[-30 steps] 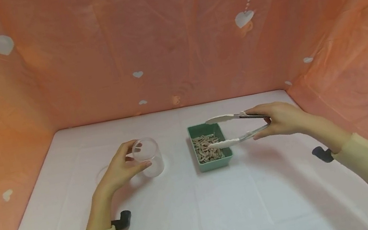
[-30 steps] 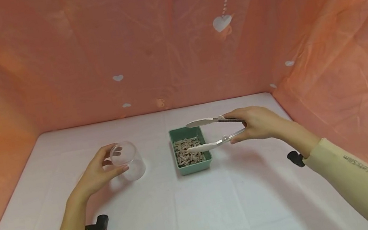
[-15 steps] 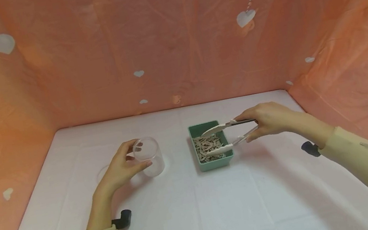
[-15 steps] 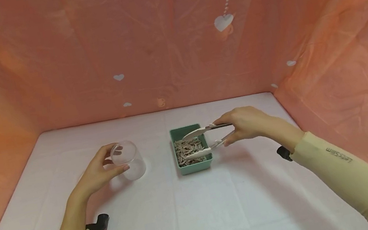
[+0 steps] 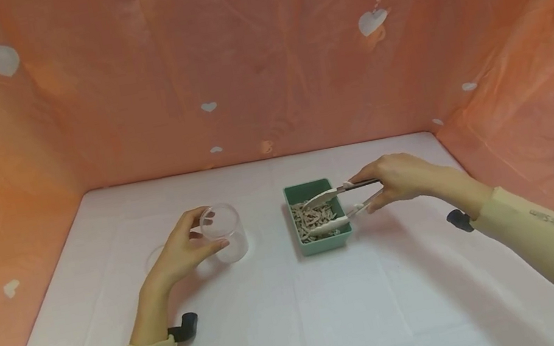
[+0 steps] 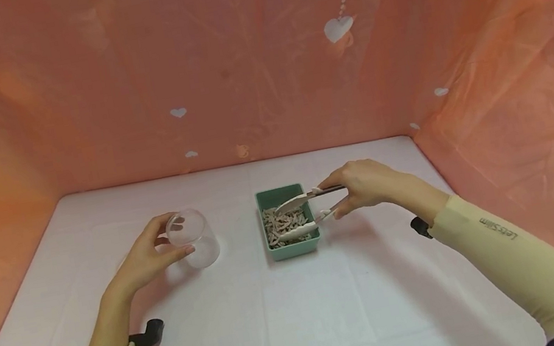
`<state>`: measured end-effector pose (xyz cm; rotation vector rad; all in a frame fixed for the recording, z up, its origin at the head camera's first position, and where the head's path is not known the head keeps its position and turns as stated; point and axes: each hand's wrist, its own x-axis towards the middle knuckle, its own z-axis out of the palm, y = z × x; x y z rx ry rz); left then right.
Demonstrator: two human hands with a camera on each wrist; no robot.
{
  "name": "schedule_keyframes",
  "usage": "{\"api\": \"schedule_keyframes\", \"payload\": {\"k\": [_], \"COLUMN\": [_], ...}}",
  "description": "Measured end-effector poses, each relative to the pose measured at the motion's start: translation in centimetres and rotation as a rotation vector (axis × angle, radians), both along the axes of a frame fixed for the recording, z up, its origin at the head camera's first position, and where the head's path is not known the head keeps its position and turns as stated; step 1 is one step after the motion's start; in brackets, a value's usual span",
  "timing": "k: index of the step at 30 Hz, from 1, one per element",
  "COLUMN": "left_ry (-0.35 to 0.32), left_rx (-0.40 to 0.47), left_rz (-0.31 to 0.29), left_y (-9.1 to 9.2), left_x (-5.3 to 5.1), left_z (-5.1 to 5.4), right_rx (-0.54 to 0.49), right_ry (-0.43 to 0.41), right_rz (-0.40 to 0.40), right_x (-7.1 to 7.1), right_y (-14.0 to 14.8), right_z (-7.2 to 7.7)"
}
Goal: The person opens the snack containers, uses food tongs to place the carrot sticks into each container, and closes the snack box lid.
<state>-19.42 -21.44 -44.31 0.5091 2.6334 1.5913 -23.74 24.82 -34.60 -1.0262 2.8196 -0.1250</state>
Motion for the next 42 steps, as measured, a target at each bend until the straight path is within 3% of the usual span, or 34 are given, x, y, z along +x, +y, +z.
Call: {"api": "schedule_keyframes", "payload": {"k": [8,29,42], "left_ry": [-0.012,-0.023,-0.028], "left_rx": [0.014,-0.007,-0.008], "left_rz": [-0.005,0.008,-0.002], "left_y": [-0.1,0.0,0.0], "left_x": [-0.1,-0.1,-0.1], "left_z": [0.0,0.0,-0.1], "right_rx": [0.017,0.034,-0.015], "right_ry": [-0.012,0.067,0.131], "right_rz": [-0.015,-0.026,-0.019], "right_x": [-0.2,0.1,0.9], "right_y": [-0.3,0.0,0.3], "right_z": [0.1,-0.3,-0.4]}}
